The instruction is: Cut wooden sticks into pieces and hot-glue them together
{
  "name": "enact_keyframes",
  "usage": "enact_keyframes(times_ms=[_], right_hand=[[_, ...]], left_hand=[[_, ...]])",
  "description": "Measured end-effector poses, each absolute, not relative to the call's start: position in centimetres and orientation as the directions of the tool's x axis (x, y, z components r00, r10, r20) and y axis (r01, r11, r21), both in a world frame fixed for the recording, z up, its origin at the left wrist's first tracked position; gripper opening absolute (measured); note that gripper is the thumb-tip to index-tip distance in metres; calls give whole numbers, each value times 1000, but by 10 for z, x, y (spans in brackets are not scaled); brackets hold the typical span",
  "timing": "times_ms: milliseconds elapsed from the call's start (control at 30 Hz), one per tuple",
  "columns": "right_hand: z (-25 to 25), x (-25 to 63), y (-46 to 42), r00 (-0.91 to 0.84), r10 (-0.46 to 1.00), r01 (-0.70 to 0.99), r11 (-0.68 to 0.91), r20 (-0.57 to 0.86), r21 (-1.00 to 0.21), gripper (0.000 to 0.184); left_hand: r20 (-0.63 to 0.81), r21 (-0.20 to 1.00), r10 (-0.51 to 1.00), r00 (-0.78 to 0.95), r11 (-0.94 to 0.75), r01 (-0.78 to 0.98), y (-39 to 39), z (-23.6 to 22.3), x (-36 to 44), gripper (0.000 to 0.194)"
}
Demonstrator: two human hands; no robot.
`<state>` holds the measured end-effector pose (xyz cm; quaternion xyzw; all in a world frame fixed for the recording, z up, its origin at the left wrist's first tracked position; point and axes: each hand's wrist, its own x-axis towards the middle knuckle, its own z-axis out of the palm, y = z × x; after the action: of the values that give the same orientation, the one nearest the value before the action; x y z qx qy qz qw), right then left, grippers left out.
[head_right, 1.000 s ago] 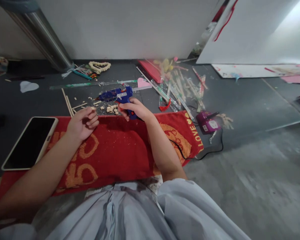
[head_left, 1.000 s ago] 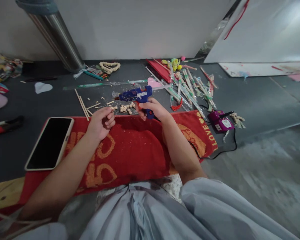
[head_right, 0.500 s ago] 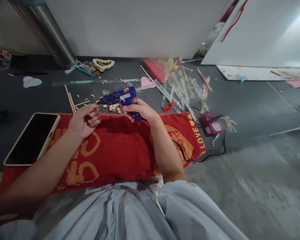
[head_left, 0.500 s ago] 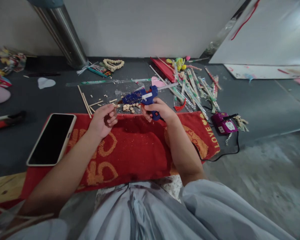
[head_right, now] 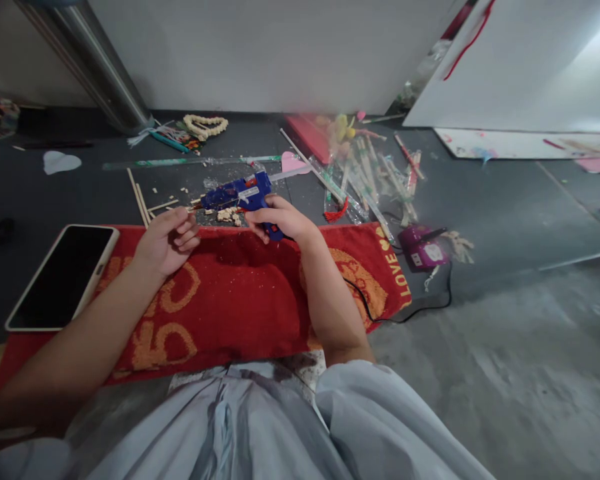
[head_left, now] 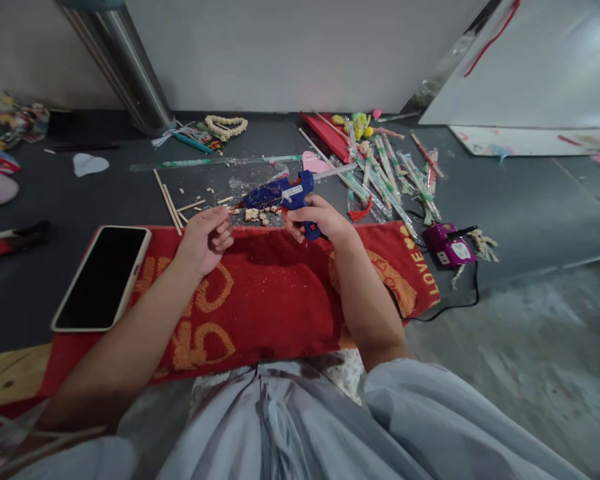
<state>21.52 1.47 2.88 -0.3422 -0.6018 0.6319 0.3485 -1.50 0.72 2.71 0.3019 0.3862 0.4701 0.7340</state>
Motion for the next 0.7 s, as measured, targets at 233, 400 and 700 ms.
enact_keyframes(times_ms=[233,400,700], right_hand=[[29,217,15,-528,849,-33,-35,-12,-999,28],[31,217,14,-530,848,-31,-20,-1,-999,27],[31,218,14,-523,853,-34,-31,-8,-999,28]], left_hand=[[-281,828,934,219,352,-437,7,26,-14,23],[-258,829,938,231,338,-445,8,24,-14,22],[-272,832,940,207,338,-440,7,26,-14,27]])
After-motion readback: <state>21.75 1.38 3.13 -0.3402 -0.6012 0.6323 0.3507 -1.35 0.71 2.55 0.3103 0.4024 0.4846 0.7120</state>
